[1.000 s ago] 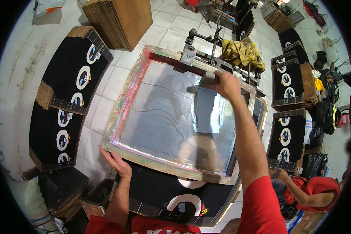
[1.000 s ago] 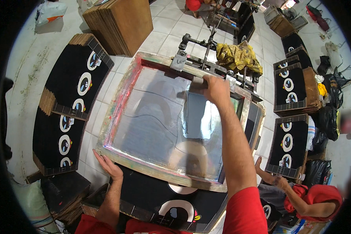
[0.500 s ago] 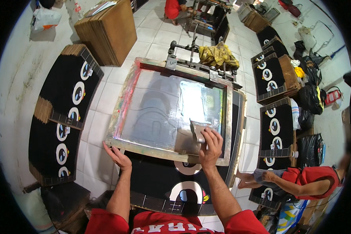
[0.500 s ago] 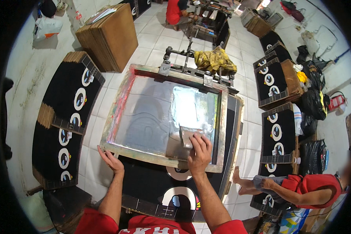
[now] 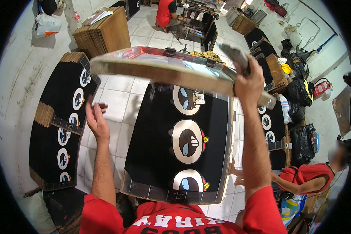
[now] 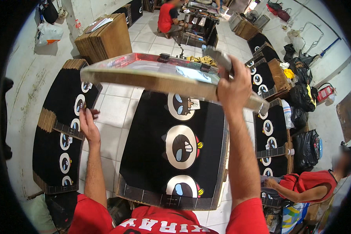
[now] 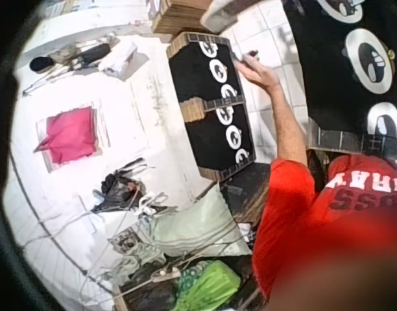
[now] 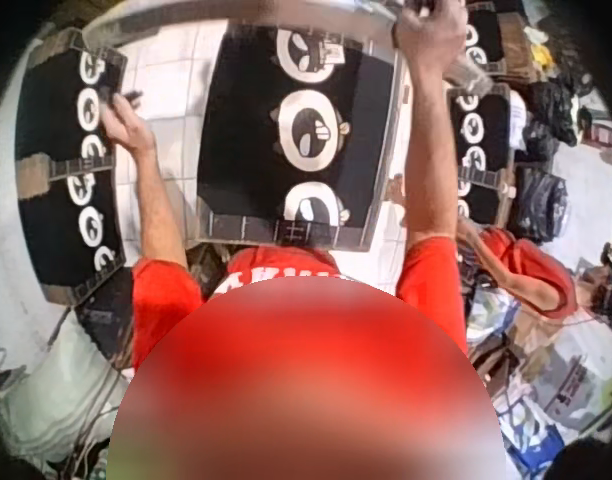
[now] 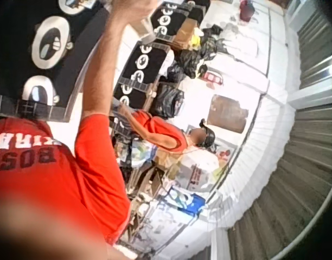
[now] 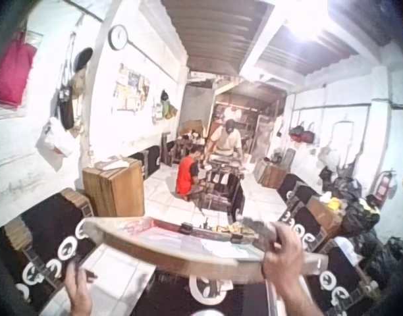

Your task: The person performs screen printing on black fabric using a squeegee and a screen frame. They repeatedly lower the screen, pull the squeegee across the mesh to transfer ink, and lift the screen to reveal the printed design.

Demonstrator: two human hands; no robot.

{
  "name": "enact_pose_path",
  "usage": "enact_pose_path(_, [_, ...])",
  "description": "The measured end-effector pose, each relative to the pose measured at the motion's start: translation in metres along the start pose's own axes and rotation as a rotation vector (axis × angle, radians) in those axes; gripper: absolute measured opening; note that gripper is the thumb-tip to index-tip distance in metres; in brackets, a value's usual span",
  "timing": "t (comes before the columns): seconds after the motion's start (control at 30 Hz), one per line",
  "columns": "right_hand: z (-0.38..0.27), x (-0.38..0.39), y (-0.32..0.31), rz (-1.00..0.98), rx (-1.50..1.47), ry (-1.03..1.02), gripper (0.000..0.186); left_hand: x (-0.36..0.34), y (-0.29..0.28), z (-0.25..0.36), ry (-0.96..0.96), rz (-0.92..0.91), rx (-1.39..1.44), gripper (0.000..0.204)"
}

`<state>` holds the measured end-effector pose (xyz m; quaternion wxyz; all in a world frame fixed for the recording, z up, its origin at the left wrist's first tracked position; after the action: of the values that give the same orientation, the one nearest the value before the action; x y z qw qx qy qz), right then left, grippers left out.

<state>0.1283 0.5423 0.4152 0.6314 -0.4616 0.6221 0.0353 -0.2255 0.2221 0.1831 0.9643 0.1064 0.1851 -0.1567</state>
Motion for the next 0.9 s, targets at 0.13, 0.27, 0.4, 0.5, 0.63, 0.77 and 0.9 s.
enact_pose_path(0.13, [0.009, -0.063, 0.016, -0.100, 0.074, 0.088, 0.039, 0.085, -0.113, -0.171, -0.609, -0.071, -0.343, 0.035])
enact_pose_path(0.27, [0.016, -0.101, 0.026, -0.139, 0.128, 0.135, 0.044, 0.282, -0.230, -0.255, -0.965, -0.468, -0.665, 0.034])
enact_pose_path(0.4, [0.020, -0.120, 0.033, -0.184, 0.160, 0.145, 0.047, 0.445, -0.279, -0.256, -1.446, 0.157, 0.197, 0.036])
enact_pose_path(0.5, [0.023, -0.128, 0.035, -0.172, 0.165, 0.144, 0.047, 0.455, -0.269, -0.234, -1.063, -0.369, -0.446, 0.041])
enact_pose_path(0.63, [0.031, -0.136, 0.041, -0.170, 0.164, 0.092, 0.050, 0.457, -0.247, -0.208, -0.848, -0.522, -0.583, 0.049])
enact_pose_path(0.77, [0.047, -0.147, 0.048, -0.171, 0.193, 0.093, 0.056, 0.464, -0.234, -0.197, -0.847, -0.642, -0.692, 0.053])
enact_pose_path(0.9, [0.061, -0.154, 0.058, -0.179, 0.136, 0.095, 0.060, 0.460, -0.233, -0.190, -0.917, -0.484, -0.544, 0.051])
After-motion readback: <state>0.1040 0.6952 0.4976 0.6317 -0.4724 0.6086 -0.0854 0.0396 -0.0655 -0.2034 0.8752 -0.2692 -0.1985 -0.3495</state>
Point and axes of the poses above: each hand's wrist, its own x-axis away from the middle knuckle, its own y-axis out of the palm, z = x × y, the point moved 8 cm from there along -x, towards the middle knuckle, and after that the axes turned 11 degrees about x, right-handed, at the moved point
